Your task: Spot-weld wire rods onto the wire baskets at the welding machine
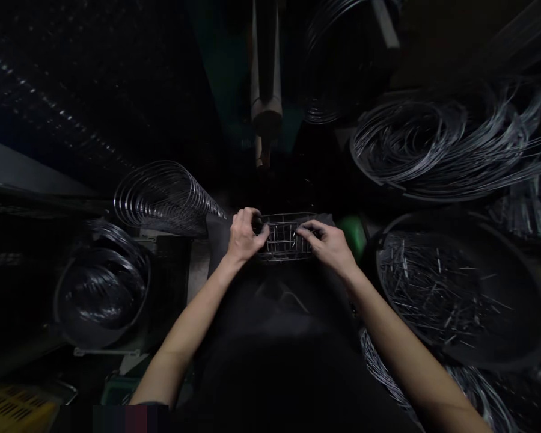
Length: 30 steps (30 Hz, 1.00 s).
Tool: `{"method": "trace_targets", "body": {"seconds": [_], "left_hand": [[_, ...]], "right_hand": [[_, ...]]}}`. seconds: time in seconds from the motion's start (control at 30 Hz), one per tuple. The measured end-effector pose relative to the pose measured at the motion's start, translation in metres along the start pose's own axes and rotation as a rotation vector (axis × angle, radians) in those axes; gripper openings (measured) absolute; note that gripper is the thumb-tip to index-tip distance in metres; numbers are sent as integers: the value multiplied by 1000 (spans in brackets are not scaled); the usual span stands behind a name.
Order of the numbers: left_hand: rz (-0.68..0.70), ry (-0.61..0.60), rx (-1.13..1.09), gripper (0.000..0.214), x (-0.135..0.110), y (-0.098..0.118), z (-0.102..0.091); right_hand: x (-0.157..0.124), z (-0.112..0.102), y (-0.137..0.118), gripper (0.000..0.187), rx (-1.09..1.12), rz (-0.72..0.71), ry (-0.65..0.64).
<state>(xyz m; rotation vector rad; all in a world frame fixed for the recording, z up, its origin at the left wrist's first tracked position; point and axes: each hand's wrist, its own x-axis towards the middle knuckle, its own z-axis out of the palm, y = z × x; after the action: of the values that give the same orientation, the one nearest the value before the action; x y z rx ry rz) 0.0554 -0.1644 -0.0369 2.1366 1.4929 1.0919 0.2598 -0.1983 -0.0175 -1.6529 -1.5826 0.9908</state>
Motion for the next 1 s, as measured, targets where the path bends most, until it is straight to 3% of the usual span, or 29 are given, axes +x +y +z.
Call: {"method": "trace_targets", "body": {"seconds": [0.17, 0.23, 0.3, 0.4, 0.5, 0.6, 0.7, 0.83, 1.0], "left_hand": [[191, -41, 21, 35, -8, 1, -19], [188, -24, -20, 39, -13, -1, -29], [138, -43, -46, 63, -17, -6, -33], [90, -230, -87, 113, -20, -16, -25], [77, -373, -183, 132, -22, -24, -15], [133, -413, -247, 140, -24, -29, -10], [140, -363, -268, 138, -28, -31, -7], [115, -316, -284, 136, -31, -33, -2], [103, -345, -306, 138, -33, -33, -2]], "right_hand": [[0, -16, -21, 24, 43, 0, 51], [0, -27, -25, 27, 56, -7, 148], [0, -34, -28, 29, -45, -15, 199], [4, -30, -34, 30, -395, -19, 61], [11, -15, -46, 34, -741, -31, -164], [18, -4, -61, 49, -950, -50, -312], [23, -3, -69, 56, -1050, -42, -361], [26, -2, -66, 56, -1034, 14, -316], [19, 4, -59, 50, -951, 49, -231]]}}
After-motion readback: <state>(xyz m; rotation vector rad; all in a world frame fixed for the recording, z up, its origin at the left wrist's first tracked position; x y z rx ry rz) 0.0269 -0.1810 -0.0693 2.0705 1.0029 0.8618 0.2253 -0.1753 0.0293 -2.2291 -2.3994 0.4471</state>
